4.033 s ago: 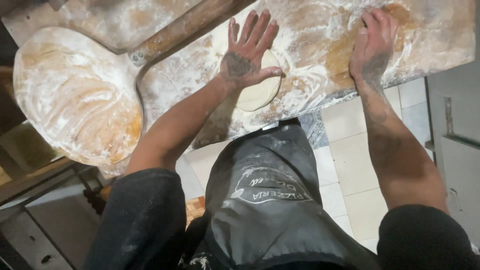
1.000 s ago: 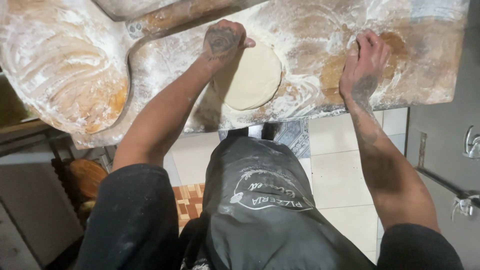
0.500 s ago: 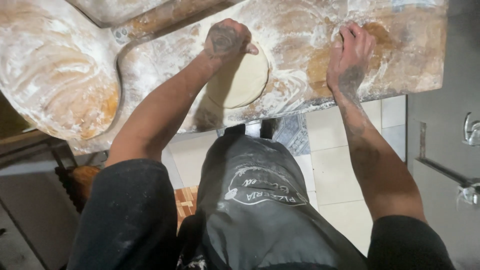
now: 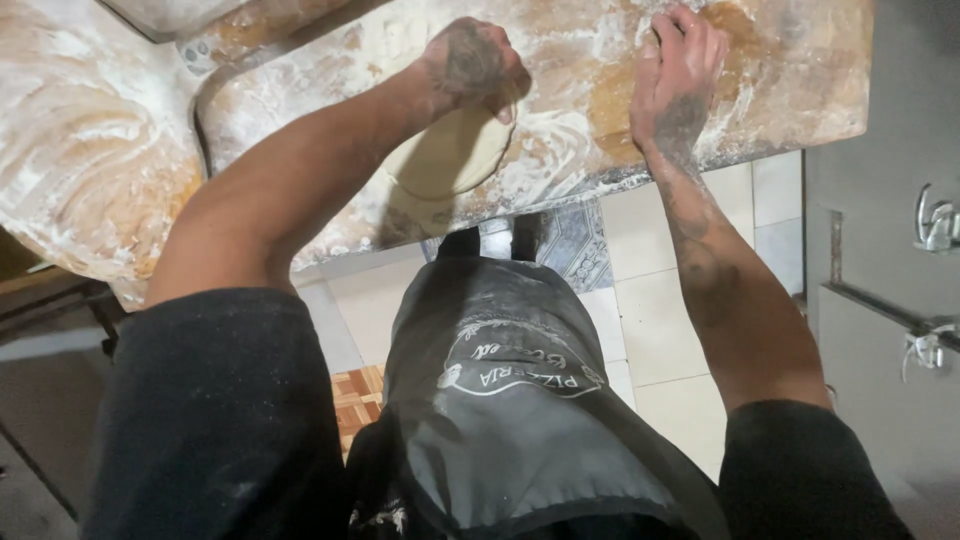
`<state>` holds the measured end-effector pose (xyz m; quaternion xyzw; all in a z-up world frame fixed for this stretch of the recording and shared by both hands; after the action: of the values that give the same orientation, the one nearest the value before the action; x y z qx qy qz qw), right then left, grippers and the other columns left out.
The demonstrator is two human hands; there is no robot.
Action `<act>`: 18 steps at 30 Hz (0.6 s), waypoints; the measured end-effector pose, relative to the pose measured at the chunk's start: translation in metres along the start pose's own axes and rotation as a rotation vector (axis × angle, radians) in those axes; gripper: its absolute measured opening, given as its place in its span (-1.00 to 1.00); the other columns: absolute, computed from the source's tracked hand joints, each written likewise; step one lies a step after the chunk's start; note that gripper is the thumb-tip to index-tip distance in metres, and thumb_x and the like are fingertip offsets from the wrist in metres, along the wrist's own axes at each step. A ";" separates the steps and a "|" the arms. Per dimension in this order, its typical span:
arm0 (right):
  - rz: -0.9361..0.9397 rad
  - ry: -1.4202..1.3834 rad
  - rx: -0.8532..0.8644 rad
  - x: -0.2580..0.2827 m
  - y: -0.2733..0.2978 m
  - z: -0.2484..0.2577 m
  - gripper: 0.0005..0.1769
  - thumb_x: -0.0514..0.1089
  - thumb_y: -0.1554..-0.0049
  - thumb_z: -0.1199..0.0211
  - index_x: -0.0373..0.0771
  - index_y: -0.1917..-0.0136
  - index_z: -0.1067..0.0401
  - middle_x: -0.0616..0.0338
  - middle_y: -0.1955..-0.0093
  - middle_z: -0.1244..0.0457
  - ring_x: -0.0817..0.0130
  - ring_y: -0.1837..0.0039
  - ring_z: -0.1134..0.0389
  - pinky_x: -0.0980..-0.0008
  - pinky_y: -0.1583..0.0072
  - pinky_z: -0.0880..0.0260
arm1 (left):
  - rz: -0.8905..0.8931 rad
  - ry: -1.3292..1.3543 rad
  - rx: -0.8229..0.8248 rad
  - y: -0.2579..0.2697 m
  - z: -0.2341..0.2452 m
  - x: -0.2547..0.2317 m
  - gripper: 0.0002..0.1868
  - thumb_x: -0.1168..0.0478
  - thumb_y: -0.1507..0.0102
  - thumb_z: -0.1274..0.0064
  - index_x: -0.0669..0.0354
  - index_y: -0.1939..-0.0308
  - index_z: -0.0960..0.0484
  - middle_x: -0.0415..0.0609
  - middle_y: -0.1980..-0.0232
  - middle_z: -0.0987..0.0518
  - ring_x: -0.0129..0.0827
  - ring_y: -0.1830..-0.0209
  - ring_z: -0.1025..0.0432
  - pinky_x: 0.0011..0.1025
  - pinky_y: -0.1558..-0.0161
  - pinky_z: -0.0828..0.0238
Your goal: Preparing and cooking pizza in a professional kitchen, including dough handling and sauce application.
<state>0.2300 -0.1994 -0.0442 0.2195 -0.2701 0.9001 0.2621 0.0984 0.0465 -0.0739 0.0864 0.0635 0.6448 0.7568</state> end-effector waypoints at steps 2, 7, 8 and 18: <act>0.003 -0.030 -0.005 0.007 -0.005 -0.007 -0.71 -0.22 -0.41 -0.12 -0.36 -0.34 -0.43 -0.04 -0.44 -0.19 -0.09 -0.45 -0.13 -0.06 -0.49 -0.12 | 0.065 0.141 0.203 0.016 0.009 0.007 -0.86 0.02 -0.12 -0.31 -0.19 0.28 -0.73 -0.21 0.42 -0.59 -0.29 0.42 -0.47 -0.25 0.21 -0.52; 0.014 -0.031 -0.010 0.003 -0.003 -0.010 -0.72 -0.20 -0.44 -0.10 -0.35 -0.35 -0.43 0.00 -0.44 -0.20 -0.06 -0.46 -0.13 -0.05 -0.50 -0.12 | 0.195 0.909 -0.040 0.028 0.002 0.008 -0.84 0.05 -0.41 -0.05 -0.04 0.06 -0.65 -0.18 0.18 -0.61 -0.34 0.18 -0.53 -0.23 0.00 -0.60; 0.006 -0.020 -0.012 0.001 0.000 -0.009 -0.71 -0.19 -0.45 -0.09 -0.34 -0.36 -0.43 0.01 -0.44 -0.19 -0.05 -0.47 -0.12 -0.04 -0.51 -0.11 | 0.218 1.105 -0.100 0.029 0.002 0.003 -0.81 0.06 -0.48 0.02 0.00 0.01 -0.63 -0.18 0.12 -0.62 -0.35 0.12 -0.54 -0.23 -0.05 -0.62; 0.028 -0.069 0.028 -0.003 -0.001 -0.016 -0.69 -0.19 -0.43 -0.07 -0.37 -0.36 -0.40 -0.04 -0.44 -0.17 -0.06 -0.45 -0.10 -0.05 -0.48 -0.10 | 1.294 0.667 -0.663 0.083 0.014 -0.111 -0.03 -0.01 -0.21 -0.29 0.15 -0.53 -0.05 0.34 -0.67 0.32 0.10 -0.59 -0.03 0.40 -0.53 0.25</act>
<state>0.2285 -0.1904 -0.0571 0.2501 -0.2695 0.8993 0.2368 0.0030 -0.0514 -0.0441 -0.3208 0.0286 0.9331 0.1600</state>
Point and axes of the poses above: each hand's wrist, its own y-axis away from the middle knuckle, its own z-axis out of the back of the hand, x = y × z, the point moved 2 cm from there along -y, towards the middle knuckle
